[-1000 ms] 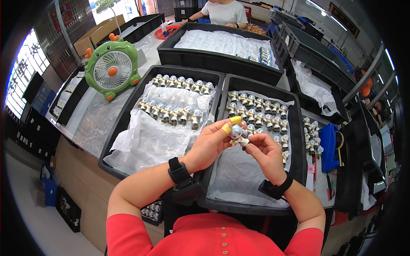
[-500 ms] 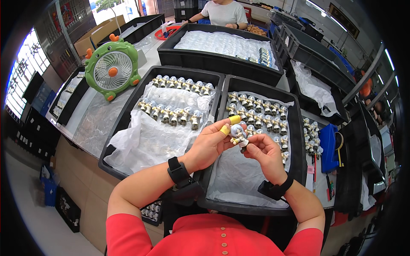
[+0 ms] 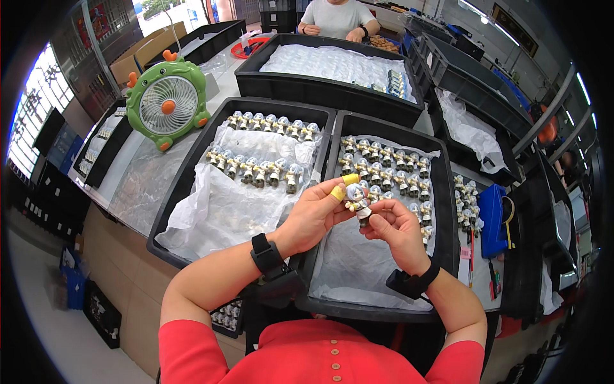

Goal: The person assembles small, white, bear-like figurines by hand. They pick up a figurine from a tray, attach a small yellow cap to its head, and place the completed unit into a separate tray. The process is repeated continuously throughout the clip.

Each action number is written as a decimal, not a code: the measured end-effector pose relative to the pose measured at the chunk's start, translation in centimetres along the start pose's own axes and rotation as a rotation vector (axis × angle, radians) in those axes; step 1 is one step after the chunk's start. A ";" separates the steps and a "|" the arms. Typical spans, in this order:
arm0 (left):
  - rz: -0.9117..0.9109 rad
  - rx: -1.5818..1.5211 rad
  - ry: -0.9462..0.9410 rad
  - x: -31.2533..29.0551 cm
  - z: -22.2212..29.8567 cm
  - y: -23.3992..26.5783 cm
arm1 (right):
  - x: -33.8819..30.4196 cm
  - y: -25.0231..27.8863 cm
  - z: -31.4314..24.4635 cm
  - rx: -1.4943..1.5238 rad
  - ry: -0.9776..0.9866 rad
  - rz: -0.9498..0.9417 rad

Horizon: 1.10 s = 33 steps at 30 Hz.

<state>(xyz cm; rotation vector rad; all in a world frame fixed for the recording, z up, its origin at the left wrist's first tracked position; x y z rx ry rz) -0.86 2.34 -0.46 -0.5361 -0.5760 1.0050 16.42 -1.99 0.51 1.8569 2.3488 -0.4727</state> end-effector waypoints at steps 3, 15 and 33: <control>0.009 0.010 0.012 0.0 -0.1 0.0 | -0.1 0.0 0.0 0.001 -0.016 -0.014; 0.053 0.103 0.041 -0.1 0.0 0.3 | 0.1 0.1 0.3 0.048 -0.146 -0.113; 0.114 0.282 0.122 -0.2 -0.2 0.6 | 0.3 -0.1 0.8 0.039 -0.200 -0.172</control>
Point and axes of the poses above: each hand's wrist, its own x-axis towards the middle knuckle, its own y-axis out of the back of the hand, z = x × y, the point moved 2 cm from there along x, towards the middle knuckle, and after that the axes turned 14 degrees about -y, right-handed, at the moved point
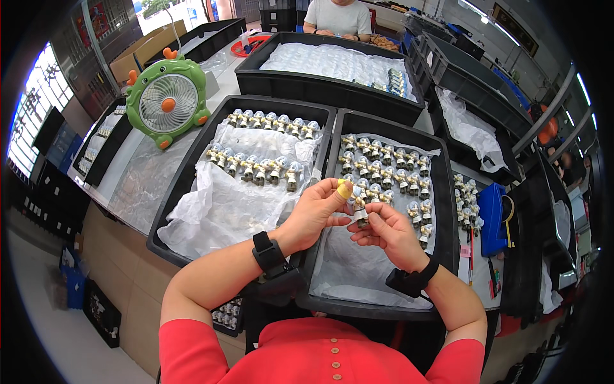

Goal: The person assembles small, white, bear-like figurines by hand. They pick up a figurine from a tray, attach a small yellow cap to its head, and place the completed unit into a separate tray. The process is repeated continuously throughout the clip.

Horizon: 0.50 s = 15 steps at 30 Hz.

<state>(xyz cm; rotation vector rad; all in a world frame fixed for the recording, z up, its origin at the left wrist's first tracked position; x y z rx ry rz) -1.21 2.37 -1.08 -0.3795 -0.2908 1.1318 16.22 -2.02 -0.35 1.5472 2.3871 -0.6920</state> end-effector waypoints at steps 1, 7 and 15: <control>0.002 -0.007 0.002 0.0 0.0 0.0 | 0.0 0.0 0.0 -0.006 -0.002 0.002; 0.003 -0.028 -0.001 0.0 0.1 0.0 | -0.1 -0.1 -0.1 -0.017 0.000 -0.002; 0.014 -0.057 0.000 0.1 0.0 0.0 | -0.1 -0.1 -0.2 -0.009 0.004 -0.006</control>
Point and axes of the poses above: each hand's wrist, its own x-axis towards the middle knuckle, its own y-axis out of the back of the hand, z = x × y, the point moved 2 cm from there along x, towards the middle knuckle, and after that the axes turned 14 degrees about -y, right-handed, at the moved point
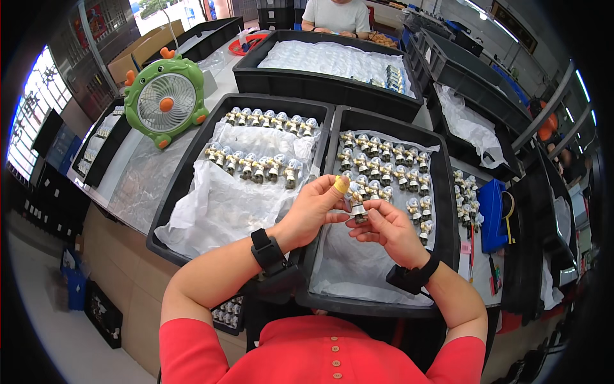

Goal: The person assembles small, white, bear-like figurines by hand. They pick up a figurine from a tray, attach a small yellow cap to its head, and place the completed unit into a separate tray. The process is repeated continuously throughout the clip.

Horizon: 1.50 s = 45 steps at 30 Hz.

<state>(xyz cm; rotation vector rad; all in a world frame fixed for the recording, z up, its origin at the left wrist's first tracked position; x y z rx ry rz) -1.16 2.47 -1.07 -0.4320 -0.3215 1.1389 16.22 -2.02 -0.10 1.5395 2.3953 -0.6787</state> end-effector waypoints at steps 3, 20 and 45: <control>-0.011 -0.002 -0.003 0.0 0.0 -0.1 | 0.1 0.0 0.1 0.008 -0.005 0.023; -0.153 0.131 -0.091 -0.5 0.2 -0.7 | 0.5 1.0 -0.3 -0.366 0.402 0.223; -0.230 0.179 -0.038 0.7 -0.4 1.9 | -48.2 12.2 36.7 -0.655 -0.800 1.736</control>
Point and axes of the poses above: each hand's wrist, its own x-axis towards the middle knuckle, its own y-axis out of the back of the hand, z = x × y, the point moved 2 cm from there along x, towards the middle knuckle, and after that the axes turned 14 degrees about -y, right-handed, at the moved point
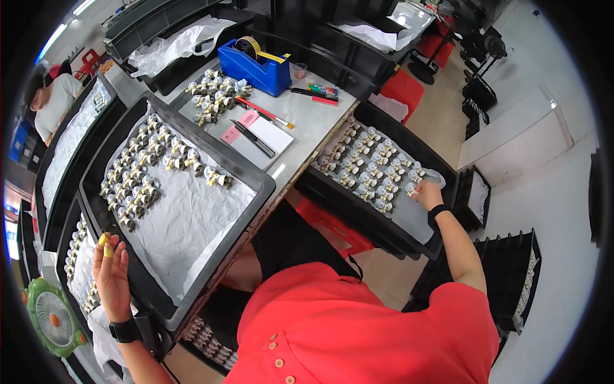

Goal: The person assembles small, white, bear-like figurines by hand. They pick up a figurine from a tray, attach a small yellow cap to its head, and place the completed unit into a separate tray. The process is repeated continuously throughout the clip.

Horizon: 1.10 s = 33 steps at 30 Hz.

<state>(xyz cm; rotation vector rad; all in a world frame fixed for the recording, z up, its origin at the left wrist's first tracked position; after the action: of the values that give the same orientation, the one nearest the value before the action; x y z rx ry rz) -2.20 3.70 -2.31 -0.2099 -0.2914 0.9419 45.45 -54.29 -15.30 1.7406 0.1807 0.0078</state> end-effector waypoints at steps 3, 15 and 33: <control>-0.012 0.004 -0.001 0.1 -0.1 0.2 | 0.1 -0.9 0.0 -0.020 -0.066 0.025; 0.007 0.114 0.031 -0.5 0.0 -0.8 | 4.0 -4.9 3.5 -0.053 0.067 0.216; 0.031 0.059 0.063 -1.1 1.6 -2.0 | -11.9 9.4 -46.8 0.598 1.163 -0.332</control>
<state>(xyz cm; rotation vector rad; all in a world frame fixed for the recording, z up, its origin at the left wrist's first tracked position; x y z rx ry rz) -1.77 1.74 -0.39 -0.1903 -0.2021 0.9716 29.84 -11.58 3.41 2.0714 1.4322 0.8001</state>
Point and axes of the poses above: each hand's wrist, its own x-axis towards the middle knuckle, its own y-axis out of the back of the hand, z = x × y, the point moved 2 cm from there along x, towards the middle knuckle, and after that the axes turned 14 degrees about -y, right-handed, at the moved point
